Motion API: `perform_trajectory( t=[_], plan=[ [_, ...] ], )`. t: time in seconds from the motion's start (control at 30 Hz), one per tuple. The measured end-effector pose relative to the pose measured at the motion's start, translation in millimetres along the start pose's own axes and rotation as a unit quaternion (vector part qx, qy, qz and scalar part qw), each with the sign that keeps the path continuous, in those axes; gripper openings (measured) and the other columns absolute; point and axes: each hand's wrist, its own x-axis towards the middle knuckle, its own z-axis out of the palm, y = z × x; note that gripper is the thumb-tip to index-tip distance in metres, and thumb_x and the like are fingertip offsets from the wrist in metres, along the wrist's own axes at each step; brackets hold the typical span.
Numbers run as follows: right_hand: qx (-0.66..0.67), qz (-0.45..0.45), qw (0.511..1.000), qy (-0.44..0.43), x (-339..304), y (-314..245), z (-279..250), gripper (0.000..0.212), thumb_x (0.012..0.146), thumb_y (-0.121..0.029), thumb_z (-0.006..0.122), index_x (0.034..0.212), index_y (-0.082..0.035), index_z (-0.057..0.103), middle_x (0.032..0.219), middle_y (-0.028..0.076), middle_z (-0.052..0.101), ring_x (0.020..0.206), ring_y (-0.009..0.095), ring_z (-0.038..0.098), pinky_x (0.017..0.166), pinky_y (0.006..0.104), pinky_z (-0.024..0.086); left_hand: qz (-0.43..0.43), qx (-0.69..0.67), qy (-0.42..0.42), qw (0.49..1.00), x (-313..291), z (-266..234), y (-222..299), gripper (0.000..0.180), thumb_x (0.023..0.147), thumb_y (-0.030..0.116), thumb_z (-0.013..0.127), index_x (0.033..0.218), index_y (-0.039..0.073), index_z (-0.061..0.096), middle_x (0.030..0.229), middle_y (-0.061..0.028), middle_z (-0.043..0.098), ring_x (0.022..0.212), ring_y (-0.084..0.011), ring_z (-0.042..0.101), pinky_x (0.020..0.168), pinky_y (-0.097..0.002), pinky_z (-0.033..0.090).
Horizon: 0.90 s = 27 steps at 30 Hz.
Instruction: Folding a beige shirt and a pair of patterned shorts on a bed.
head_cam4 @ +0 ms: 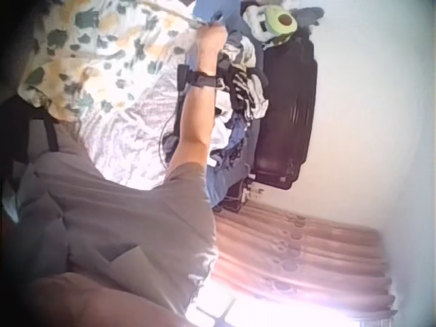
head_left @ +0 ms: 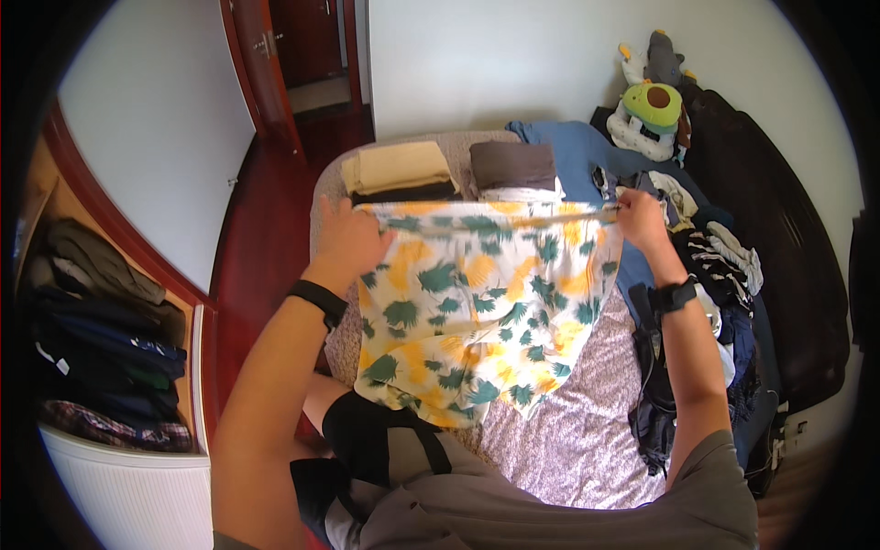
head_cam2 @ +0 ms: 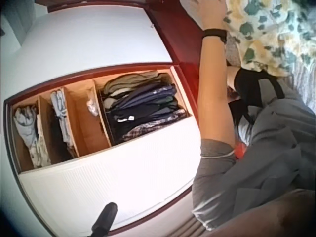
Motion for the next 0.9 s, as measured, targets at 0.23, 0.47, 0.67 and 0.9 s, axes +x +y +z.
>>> perform_trajectory(
  t=[0.23,0.47,0.67,0.9],
  plan=[
    [0.107,0.105,0.987,0.059,78.4,-26.6,-87.4,0.023,0.074,-0.016,0.049,0.080,0.000,0.064,0.067,0.019,0.063,0.062,0.030,0.064,0.064,0.0383,0.050,-0.056,0.017,0.219,0.974,25.8,-97.6,-40.4,0.035,0.086,0.033,0.049,0.102,0.003,0.057,0.099,-0.0135,0.062,0.104,-0.0307,0.049,0.100,-0.0538,0.026],
    [0.298,0.115,0.936,0.148,59.4,-37.8,-120.0,0.024,0.078,-0.008,0.043,0.089,0.001,0.062,0.066,0.012,0.064,0.051,0.021,0.063,0.048,0.0298,0.049,-0.053,0.051,0.292,0.954,8.4,-141.0,-30.5,0.026,0.079,0.024,0.054,0.094,0.003,0.058,0.090,-0.0140,0.061,0.094,-0.0273,0.050,0.081,-0.0441,0.036],
    [0.374,0.180,0.895,0.164,-31.6,-7.4,-47.6,0.018,0.079,-0.004,0.046,0.088,-0.001,0.061,0.070,0.013,0.064,0.050,0.020,0.061,0.047,0.0280,0.048,0.027,0.034,0.227,0.973,-59.7,-63.2,38.4,0.023,0.073,0.013,0.051,0.088,-0.002,0.060,0.087,-0.0167,0.061,0.096,-0.0307,0.047,0.079,-0.0427,0.035],
    [0.272,0.241,0.926,0.105,-220.5,41.1,84.1,0.023,0.073,-0.005,0.044,0.086,0.001,0.061,0.064,0.017,0.061,0.048,0.025,0.060,0.048,0.0365,0.048,0.029,-0.014,-0.107,0.994,-172.1,72.4,91.1,0.027,0.072,0.022,0.056,0.090,0.005,0.064,0.095,-0.0128,0.061,0.095,-0.0303,0.049,0.081,-0.0457,0.035]
  ],
)
